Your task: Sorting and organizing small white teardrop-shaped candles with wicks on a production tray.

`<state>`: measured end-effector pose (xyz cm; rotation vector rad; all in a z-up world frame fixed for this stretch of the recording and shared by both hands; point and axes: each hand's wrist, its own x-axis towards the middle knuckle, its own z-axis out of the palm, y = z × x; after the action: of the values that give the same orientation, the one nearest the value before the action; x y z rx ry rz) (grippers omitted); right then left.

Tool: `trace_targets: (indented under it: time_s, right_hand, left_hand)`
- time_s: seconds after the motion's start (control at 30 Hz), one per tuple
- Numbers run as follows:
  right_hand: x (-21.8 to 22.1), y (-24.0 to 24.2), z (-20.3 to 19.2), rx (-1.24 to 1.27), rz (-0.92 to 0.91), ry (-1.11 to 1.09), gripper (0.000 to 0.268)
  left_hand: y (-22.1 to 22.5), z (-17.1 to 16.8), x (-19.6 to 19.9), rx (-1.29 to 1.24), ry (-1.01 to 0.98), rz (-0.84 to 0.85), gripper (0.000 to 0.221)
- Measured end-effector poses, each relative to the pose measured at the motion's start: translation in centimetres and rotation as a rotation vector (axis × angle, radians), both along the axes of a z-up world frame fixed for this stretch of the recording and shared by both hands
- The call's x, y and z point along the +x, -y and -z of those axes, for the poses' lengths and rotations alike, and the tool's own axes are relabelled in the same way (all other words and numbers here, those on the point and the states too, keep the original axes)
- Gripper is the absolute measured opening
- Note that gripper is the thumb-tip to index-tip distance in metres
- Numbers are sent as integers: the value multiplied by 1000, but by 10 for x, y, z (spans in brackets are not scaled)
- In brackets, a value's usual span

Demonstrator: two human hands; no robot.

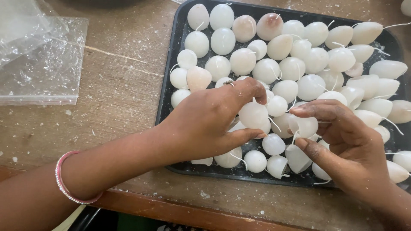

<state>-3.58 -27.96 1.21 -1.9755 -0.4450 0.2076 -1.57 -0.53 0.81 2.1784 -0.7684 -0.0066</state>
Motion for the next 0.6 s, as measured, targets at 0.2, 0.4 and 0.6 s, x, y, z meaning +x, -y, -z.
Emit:
trace_targets:
  time_s: [0.2,0.4,0.6]
  right_hand:
    - [1,1,2,-13,-20,19,47]
    - [-2,-7,-8,-41,63,6,44]
    - [2,13,26,-144,182,-25,47]
  left_hand:
    - [-2,9,2,-24,201,44,40]
    - [-32,-12,30,-452,-148,-97,38]
    - [-107,-29,78,-1033,-461,-268,27]
